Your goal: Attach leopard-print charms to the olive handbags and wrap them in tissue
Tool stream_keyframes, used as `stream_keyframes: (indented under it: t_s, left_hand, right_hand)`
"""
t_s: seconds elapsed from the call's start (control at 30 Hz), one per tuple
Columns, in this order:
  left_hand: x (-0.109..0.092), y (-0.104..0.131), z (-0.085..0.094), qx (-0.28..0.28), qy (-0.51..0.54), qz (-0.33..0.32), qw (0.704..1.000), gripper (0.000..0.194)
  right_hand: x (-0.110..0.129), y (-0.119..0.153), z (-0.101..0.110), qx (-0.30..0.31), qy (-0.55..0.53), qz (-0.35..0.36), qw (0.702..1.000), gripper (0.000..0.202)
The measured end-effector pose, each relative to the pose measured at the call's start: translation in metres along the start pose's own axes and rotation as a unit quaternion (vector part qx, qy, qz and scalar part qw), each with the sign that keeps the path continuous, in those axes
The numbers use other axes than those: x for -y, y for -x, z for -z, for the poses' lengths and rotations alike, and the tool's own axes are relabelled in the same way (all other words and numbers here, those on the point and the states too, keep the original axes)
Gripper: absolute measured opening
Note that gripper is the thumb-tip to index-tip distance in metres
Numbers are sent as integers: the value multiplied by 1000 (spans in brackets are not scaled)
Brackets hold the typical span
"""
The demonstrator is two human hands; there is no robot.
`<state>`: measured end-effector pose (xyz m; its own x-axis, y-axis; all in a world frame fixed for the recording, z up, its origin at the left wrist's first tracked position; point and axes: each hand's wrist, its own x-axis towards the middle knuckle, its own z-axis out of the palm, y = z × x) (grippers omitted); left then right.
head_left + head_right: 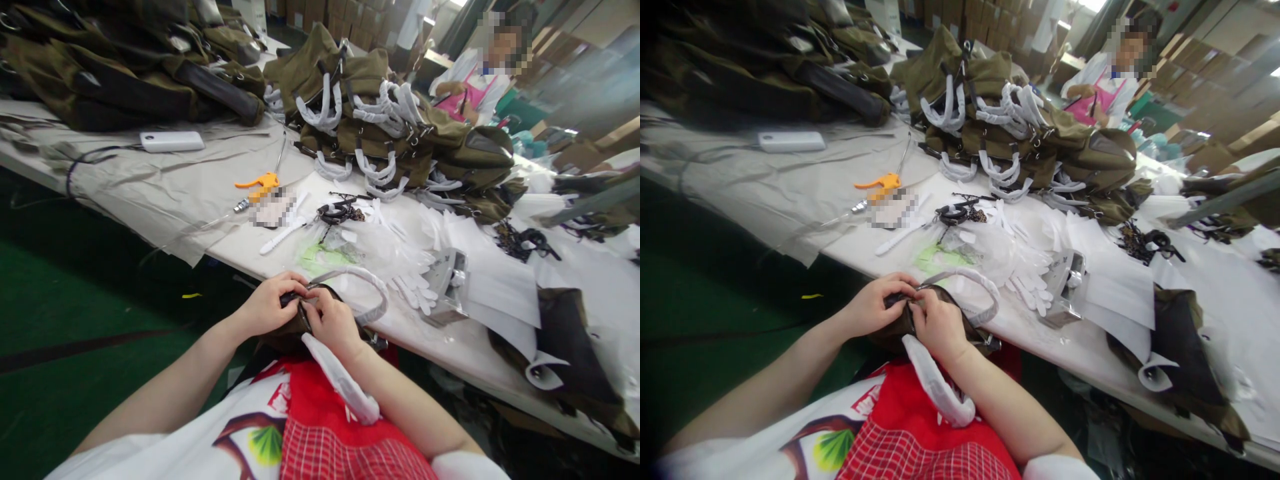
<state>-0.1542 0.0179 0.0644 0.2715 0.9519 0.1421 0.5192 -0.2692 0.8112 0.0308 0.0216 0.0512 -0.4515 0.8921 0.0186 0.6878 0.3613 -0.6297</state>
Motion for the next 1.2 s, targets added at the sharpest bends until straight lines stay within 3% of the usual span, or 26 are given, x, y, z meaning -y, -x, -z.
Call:
stream_keyframes:
  t_s: [0.2, 0.5, 0.73, 0.83, 1.03, 1.2]
  left_hand:
    - [-1, -1, -3, -10, -1, -2, 1000, 26]
    - [-4, -1, -1, 1, -22, 5, 1000, 25]
    - [4, -8, 13, 74, -77, 16, 994, 20]
    - [5, -10, 17, 117, -114, -7, 987, 20]
    - [-10, -11, 13, 132, -168, -98, 972, 33]
    - [-16, -11, 15, 157, -183, -89, 966, 29]
  right_hand:
    - [3, -4, 0, 54, 64, -9, 996, 22]
    - [10, -6, 3, 80, 90, -26, 992, 21]
    - [-1, 3, -2, 60, 102, 66, 991, 23]
    - [-2, 8, -4, 50, 112, 74, 990, 27]
    - [-5, 12, 0, 49, 130, 72, 988, 28]
    - [-8, 15, 6, 59, 132, 83, 986, 23]
